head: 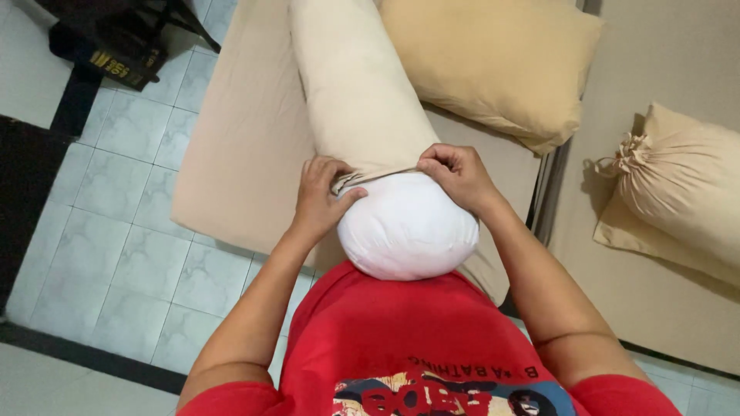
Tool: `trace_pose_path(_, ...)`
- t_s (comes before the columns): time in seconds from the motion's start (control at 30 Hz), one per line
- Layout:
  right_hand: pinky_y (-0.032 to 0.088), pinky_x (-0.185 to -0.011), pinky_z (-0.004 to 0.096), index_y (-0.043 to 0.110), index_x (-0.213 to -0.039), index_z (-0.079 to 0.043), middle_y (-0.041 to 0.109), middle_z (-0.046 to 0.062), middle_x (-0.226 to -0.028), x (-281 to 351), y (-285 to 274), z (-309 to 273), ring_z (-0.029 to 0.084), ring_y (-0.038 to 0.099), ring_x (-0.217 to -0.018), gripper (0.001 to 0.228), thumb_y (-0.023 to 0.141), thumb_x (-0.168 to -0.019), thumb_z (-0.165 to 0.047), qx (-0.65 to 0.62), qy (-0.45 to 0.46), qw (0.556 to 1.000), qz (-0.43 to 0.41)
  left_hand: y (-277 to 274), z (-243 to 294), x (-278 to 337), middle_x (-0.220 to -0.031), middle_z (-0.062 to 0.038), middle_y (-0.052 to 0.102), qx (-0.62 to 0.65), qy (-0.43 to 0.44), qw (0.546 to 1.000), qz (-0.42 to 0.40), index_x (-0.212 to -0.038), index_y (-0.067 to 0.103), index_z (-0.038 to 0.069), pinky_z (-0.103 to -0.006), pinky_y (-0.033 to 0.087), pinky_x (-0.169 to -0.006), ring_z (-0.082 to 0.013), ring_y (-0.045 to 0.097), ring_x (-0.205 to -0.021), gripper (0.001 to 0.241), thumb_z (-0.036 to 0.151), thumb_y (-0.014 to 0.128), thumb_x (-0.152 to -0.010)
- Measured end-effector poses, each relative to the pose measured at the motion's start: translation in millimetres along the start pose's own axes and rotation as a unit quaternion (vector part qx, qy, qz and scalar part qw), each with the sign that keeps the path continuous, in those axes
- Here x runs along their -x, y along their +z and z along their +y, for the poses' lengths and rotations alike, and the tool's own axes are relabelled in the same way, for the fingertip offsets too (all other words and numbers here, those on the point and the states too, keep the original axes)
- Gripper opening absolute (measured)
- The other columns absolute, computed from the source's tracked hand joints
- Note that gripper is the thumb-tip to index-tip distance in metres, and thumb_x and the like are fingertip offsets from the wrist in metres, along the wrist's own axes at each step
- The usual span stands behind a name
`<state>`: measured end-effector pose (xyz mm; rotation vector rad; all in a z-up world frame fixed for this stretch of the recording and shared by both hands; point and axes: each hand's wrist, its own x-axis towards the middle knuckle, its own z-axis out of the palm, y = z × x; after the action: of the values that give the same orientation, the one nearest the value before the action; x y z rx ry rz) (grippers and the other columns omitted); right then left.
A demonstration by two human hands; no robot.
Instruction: The person puts a beige pillowcase onto a long white cylindrical pillow on a bed. They pull the fabric over the pillow, smooth it out, and then tie the drawstrings at the end to secure the case.
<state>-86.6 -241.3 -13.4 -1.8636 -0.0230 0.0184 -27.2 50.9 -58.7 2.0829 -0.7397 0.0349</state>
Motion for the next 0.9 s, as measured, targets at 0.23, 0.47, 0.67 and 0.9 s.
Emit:
trace_pose_path(0.23, 0.05, -0.086, 0.042, 0.074, -0.09, -0.007, 0.065, 0.012, -0.095, -7, 11, -14, 0.029, 0.064, -0.089, 0.009, 0.074, -0.097, -0.013, 0.062, -0.158, 0.985, -0.019, 12, -10, 27, -0.097, -0.012, 0.064, -0.007, -0.109, 0.991, 0.078, -0.105, 0.065, 0.008, -0.0501, 0.056, -0.084, -0.0393, 0.068, -0.097, 0.019, -0.003, 0.057, -0.093)
trace_pose_path(0.47, 0.046, -0.078, 0.038, 0.062, -0.094, -0.006, 0.055, 0.009, -0.081, 1, 8, -5, 0.024, 0.054, -0.078, 0.028, 0.053, -0.114, -0.023, 0.086, -0.175, 0.963, 0.189, -28, 82, -27, -0.084, -0.005, 0.064, -0.001, 0.054, 0.98, 0.192, -0.097, 0.069, 0.011, -0.0384, 0.055, -0.079, -0.0297, 0.069, -0.084, 0.03, -0.013, 0.051, -0.092)
trace_pose_path(0.67, 0.042, -0.082, 0.036, 0.059, -0.116, -0.005, 0.051, 0.01, -0.092, 5, 0, -7, 0.022, 0.049, -0.087, 0.053, 0.058, -0.097, -0.055, 0.043, -0.139, 0.98, 0.133, -27, 115, -71, -0.077, -0.013, 0.054, 0.009, 0.138, 0.973, 0.185, -0.094, 0.059, 0.005, -0.0448, 0.052, -0.072, -0.0381, 0.061, -0.074, 0.018, -0.009, 0.047, -0.095)
trace_pose_path(0.9, 0.043, -0.082, 0.052, 0.058, -0.106, 0.005, 0.06, 0.025, -0.088, -13, 10, -84, 0.045, 0.057, -0.088, 0.065, 0.098, -0.064, -0.024, 0.22, -0.096, 0.971, -0.018, 19, 94, -98, -0.069, 0.007, 0.05, 0.326, -0.085, 0.94, -0.052, -0.083, 0.061, 0.013, -0.0288, 0.041, -0.066, -0.0105, 0.046, -0.068, 0.016, 0.005, 0.056, -0.096)
